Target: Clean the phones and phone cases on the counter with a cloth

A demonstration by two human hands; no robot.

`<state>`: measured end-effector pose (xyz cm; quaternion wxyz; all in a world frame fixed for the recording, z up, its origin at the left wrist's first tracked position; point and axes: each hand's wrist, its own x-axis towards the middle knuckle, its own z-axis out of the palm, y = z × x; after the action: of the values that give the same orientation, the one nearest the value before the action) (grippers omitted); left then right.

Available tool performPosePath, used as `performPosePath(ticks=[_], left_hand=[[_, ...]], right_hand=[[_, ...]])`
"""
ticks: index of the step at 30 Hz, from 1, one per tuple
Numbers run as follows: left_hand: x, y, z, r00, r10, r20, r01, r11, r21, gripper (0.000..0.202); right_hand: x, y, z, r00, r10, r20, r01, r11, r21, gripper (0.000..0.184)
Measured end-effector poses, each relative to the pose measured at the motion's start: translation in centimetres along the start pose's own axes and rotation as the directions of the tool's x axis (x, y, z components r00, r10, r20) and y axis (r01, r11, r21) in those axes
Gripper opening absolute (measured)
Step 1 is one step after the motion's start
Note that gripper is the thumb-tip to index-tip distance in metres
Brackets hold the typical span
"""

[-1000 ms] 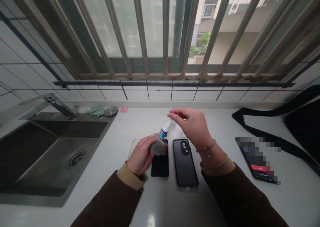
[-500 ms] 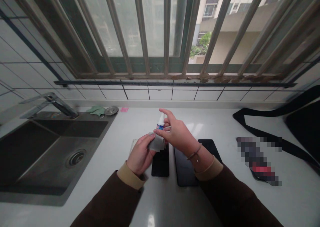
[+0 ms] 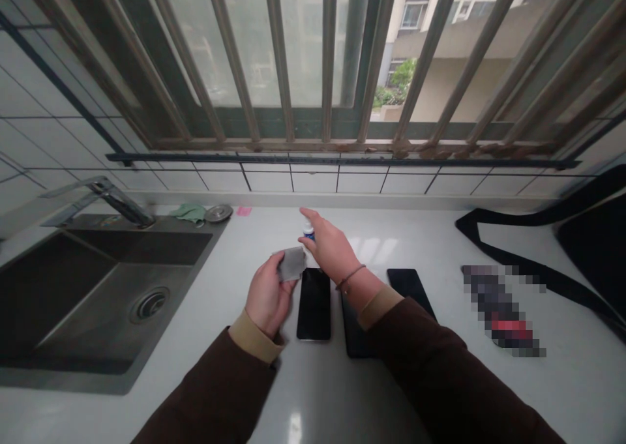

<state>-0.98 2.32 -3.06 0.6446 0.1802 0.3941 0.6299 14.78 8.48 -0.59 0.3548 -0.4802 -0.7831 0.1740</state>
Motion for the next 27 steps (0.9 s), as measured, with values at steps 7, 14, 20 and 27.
performPosePath(ticks=[7, 14, 20, 27], left_hand=[[0.0, 0.5, 1.2, 0.995, 0.030, -0.095, -0.039, 0.994, -0.098, 0.024], [-0.5, 1.0, 1.8, 0.983, 0.071, -0.170, -0.099, 0.982, -0.159, 0.030], [-0.9, 1.3, 2.2, 0.981, 0.095, -0.167, -0.123, 0.978, -0.166, 0.042], [-1.1, 1.2, 2.5, 0.981, 0.104, -0.162, -0.124, 0.984, -0.124, 0.038]], right_hand=[[1.4, 0.8, 2.6, 0.997, 0.002, 0.073, 0.003, 0.998, -0.066, 0.066], [1.0, 1.4, 3.7, 0.997, 0.027, 0.072, -0.020, 0.995, -0.098, 0.064], [0.5, 1.1, 3.9, 0.992, 0.062, 0.114, -0.043, 0.986, -0.163, 0.071], [-0.2, 0.0, 2.1, 0.983, 0.058, 0.176, -0.009, 0.964, -0.267, 0.085]])
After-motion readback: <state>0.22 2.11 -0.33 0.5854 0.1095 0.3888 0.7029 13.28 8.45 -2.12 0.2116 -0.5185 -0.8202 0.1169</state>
